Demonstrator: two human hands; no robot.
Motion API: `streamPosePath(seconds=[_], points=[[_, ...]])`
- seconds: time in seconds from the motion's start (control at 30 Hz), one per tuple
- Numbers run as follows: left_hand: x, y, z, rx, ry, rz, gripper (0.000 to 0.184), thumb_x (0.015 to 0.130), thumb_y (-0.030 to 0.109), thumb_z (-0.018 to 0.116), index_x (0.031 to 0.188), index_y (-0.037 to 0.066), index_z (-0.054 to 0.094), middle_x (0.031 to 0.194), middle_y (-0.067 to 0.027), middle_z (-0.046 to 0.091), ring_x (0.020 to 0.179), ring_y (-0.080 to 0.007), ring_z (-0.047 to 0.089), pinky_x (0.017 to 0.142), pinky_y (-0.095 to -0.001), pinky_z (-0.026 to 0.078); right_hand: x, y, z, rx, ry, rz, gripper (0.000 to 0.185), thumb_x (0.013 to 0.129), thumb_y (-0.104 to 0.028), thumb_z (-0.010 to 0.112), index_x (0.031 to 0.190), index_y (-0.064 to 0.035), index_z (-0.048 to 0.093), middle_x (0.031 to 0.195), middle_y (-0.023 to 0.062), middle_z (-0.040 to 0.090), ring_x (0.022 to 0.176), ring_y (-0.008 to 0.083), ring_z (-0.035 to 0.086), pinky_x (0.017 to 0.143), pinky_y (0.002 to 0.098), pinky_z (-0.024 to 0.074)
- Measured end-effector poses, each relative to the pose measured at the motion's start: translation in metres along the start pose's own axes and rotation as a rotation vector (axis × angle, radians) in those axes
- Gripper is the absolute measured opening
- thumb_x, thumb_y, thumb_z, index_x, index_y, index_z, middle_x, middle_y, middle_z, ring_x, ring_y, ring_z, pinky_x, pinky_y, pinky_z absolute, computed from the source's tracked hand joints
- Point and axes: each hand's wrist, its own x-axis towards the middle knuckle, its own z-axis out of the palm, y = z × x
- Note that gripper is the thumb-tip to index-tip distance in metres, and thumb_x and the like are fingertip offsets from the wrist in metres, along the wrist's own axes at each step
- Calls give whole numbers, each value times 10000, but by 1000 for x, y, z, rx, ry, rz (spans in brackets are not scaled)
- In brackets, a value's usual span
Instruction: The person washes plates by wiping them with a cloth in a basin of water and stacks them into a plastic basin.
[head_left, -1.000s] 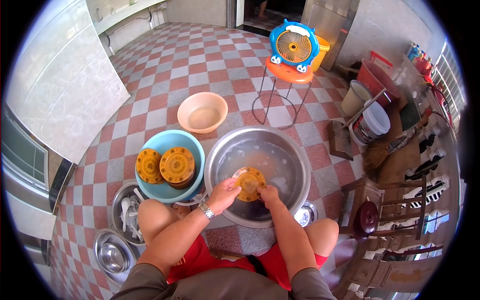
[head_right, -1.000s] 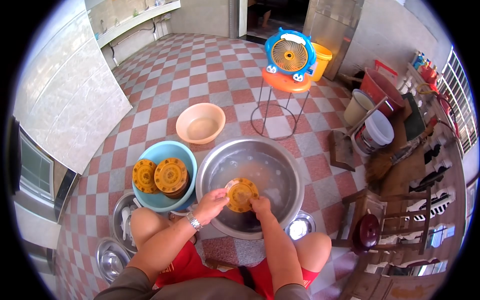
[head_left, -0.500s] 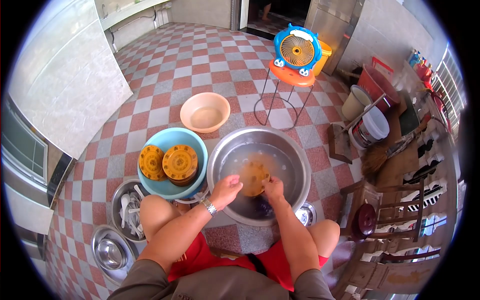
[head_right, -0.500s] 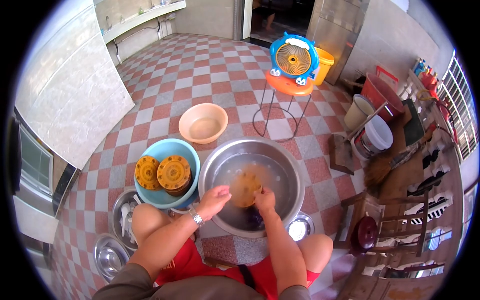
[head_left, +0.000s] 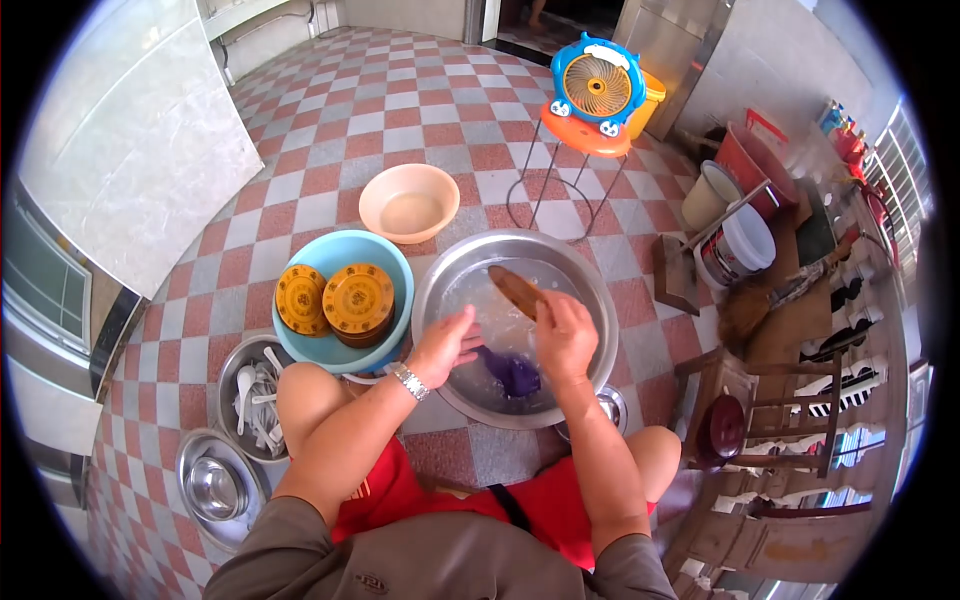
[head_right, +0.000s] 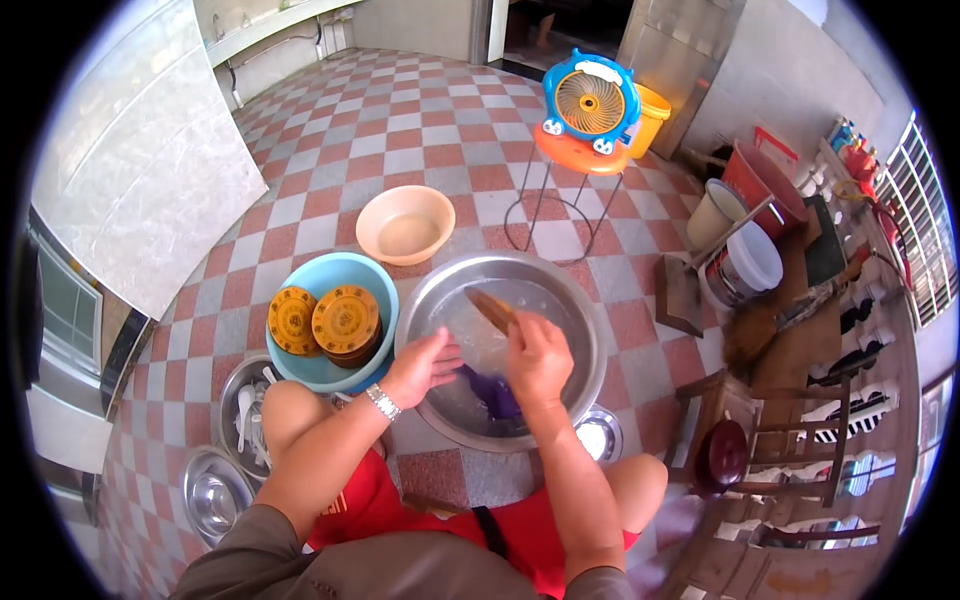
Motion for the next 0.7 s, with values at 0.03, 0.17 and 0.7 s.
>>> streamPosePath(seconds=[0.03, 0.17, 0.7], points=[[1, 5, -1, -127, -21, -57, 722, 995, 568, 525, 1431, -2, 446, 1421, -178, 530, 1254, -334, 560, 1022, -502, 460, -3, -7, -2, -20, -26, -68, 102, 812, -76, 717, 903, -121, 722, 913, 48, 715, 787, 276, 676, 701, 384, 556], [1, 13, -6, -323, -119, -144, 715, 1003, 608, 460, 1378, 0, 472, 1411, -185, 539, 1306, -339, 518, 1072, -526, 430, -31, -21, 6, 72, -184, -280, 181, 765, -75, 694, 942, -102, 716, 940, 44, 704, 797, 265, 669, 693, 377, 545], [4, 6, -14, -146, 87, 87, 341, 1027, 227, 556, 1324, 61, 523, 1233, -100, 648, 1103, -245, 673, 898, -456, 575, -97, 49, 54, -335, -1354, 444, 530, 857, -392, 684, 1292, -95, 628, 1262, 197, 627, 1208, 404, 595, 1017, 472, 494]])
